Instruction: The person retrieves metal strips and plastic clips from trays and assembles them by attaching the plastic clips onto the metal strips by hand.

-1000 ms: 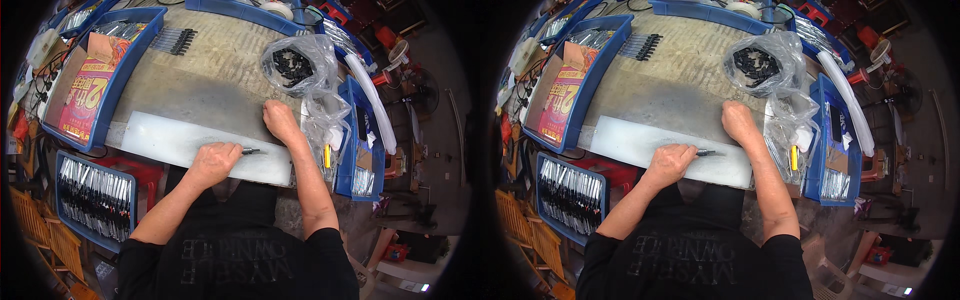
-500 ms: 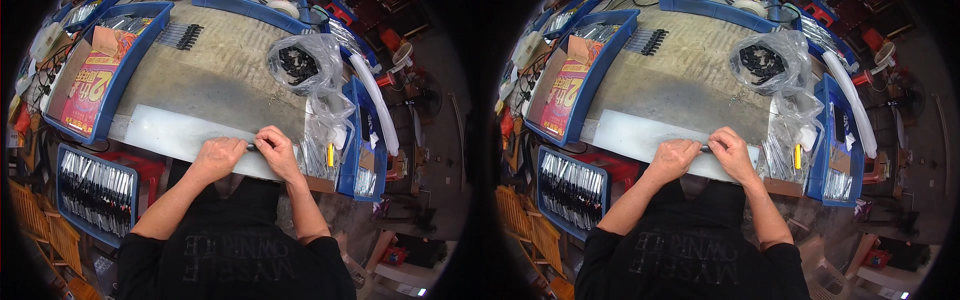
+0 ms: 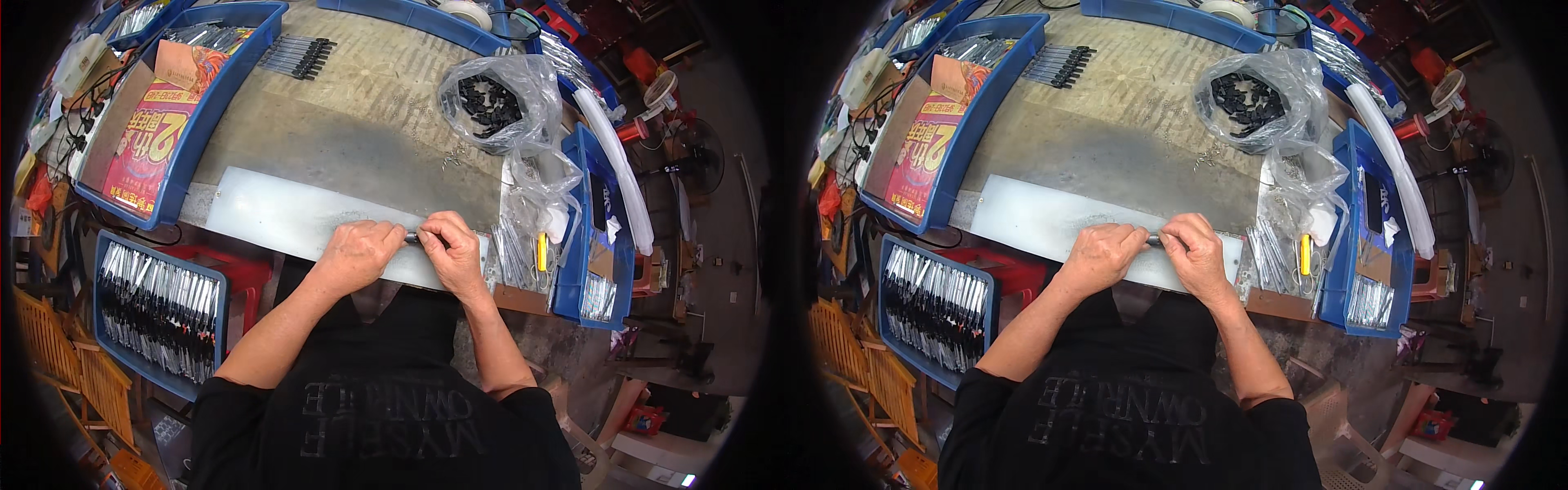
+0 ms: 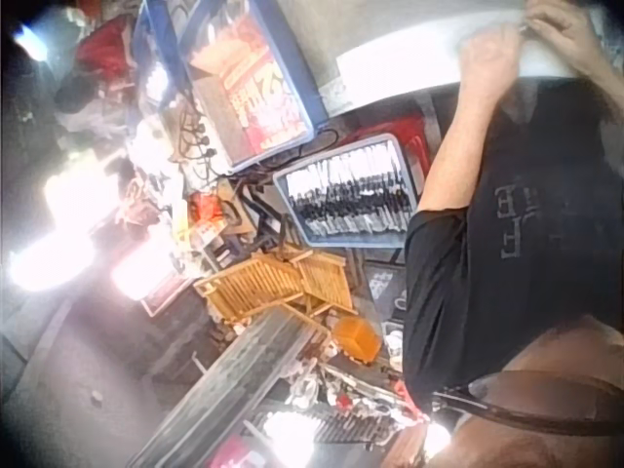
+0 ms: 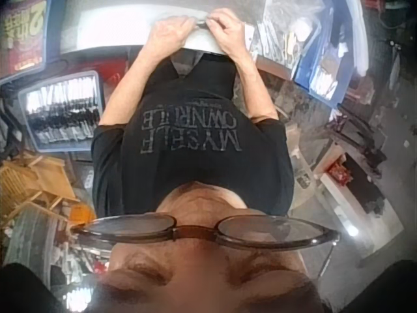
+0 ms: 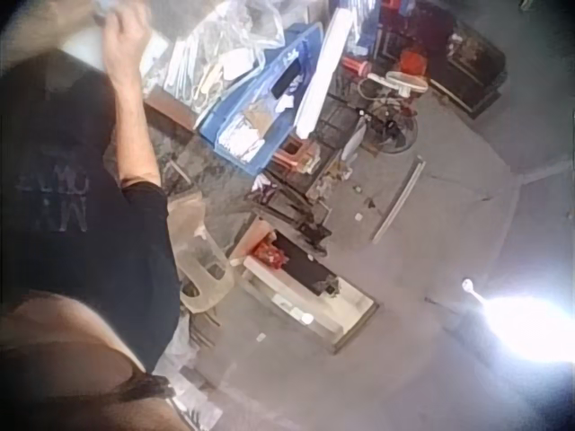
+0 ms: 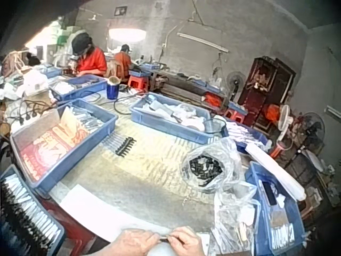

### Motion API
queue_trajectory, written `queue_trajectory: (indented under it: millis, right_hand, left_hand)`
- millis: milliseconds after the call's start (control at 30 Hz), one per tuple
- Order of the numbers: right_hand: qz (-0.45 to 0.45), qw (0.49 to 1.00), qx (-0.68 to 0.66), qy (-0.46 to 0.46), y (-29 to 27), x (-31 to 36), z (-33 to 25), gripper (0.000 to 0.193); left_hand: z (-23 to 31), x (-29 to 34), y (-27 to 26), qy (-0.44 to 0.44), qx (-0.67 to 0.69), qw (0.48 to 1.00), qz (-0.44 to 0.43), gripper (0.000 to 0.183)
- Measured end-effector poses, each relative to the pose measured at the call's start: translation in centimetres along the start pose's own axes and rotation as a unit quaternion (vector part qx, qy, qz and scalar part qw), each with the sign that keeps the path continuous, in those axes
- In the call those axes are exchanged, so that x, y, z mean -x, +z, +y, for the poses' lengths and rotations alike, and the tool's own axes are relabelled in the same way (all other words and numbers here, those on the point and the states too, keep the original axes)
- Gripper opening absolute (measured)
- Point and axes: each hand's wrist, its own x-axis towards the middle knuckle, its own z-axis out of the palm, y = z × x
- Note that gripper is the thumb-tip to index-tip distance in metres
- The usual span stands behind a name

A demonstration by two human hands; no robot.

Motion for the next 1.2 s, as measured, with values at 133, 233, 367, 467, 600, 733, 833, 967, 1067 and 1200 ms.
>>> queue_trajectory:
  millis: [133, 233, 367, 467, 600, 733, 833, 967, 1067, 1200]
  right_hand:
    - [-0.001, 0.998, 0.034, -0.047, -0.3, -0.1, 0.0, 0.006]
    - [-0.027, 0.995, 0.068, -0.062, -0.7, -0.1, 0.1, 0.007]
    - [-0.033, 0.995, 0.072, -0.064, -0.8, 0.1, 0.1, 0.008]
    - [-0.037, 0.995, 0.066, -0.061, -0.8, 0.3, 0.0, 0.008]
    - [-0.050, 0.994, 0.076, -0.063, -0.8, 0.2, -0.4, 0.007]
    - [-0.061, 0.992, 0.086, -0.062, -0.9, 0.1, -0.8, 0.006]
    - [-0.066, 0.991, 0.102, -0.051, -0.8, 0.1, -0.9, 0.006]
    - [-0.067, 0.985, 0.150, -0.050, -0.6, -0.1, -1.4, 0.008]
    - [-0.070, 0.984, 0.163, -0.020, -0.5, -0.1, -1.6, 0.008]
    - [-0.055, 0.988, 0.125, 0.075, -0.7, -0.3, -1.3, 0.011]
  left_hand:
    - [-0.1, 0.0, 0.2, 0.003, 0.000, 1.000, 0.006, 0.015]
    - [0.1, -0.1, -0.1, 0.002, 0.004, 1.000, 0.004, 0.016]
    - [0.0, 0.0, 0.1, 0.005, 0.003, 1.000, 0.011, 0.016]
    - [0.0, 0.0, 0.2, 0.005, 0.000, 1.000, 0.008, 0.017]
    - [0.1, 0.0, 0.0, 0.007, -0.015, 1.000, 0.005, 0.017]
    - [0.0, 0.1, 0.3, 0.011, -0.027, 1.000, -0.002, 0.016]
    - [0.0, 0.1, 0.4, 0.018, -0.035, 0.999, 0.000, 0.016]
    - [0.0, 0.2, 0.4, 0.020, -0.037, 0.999, -0.001, 0.016]
    - [0.0, 0.3, 0.3, 0.019, -0.045, 0.999, -0.007, 0.016]
    - [0.0, 0.3, 0.4, 0.021, -0.042, 0.999, -0.007, 0.015]
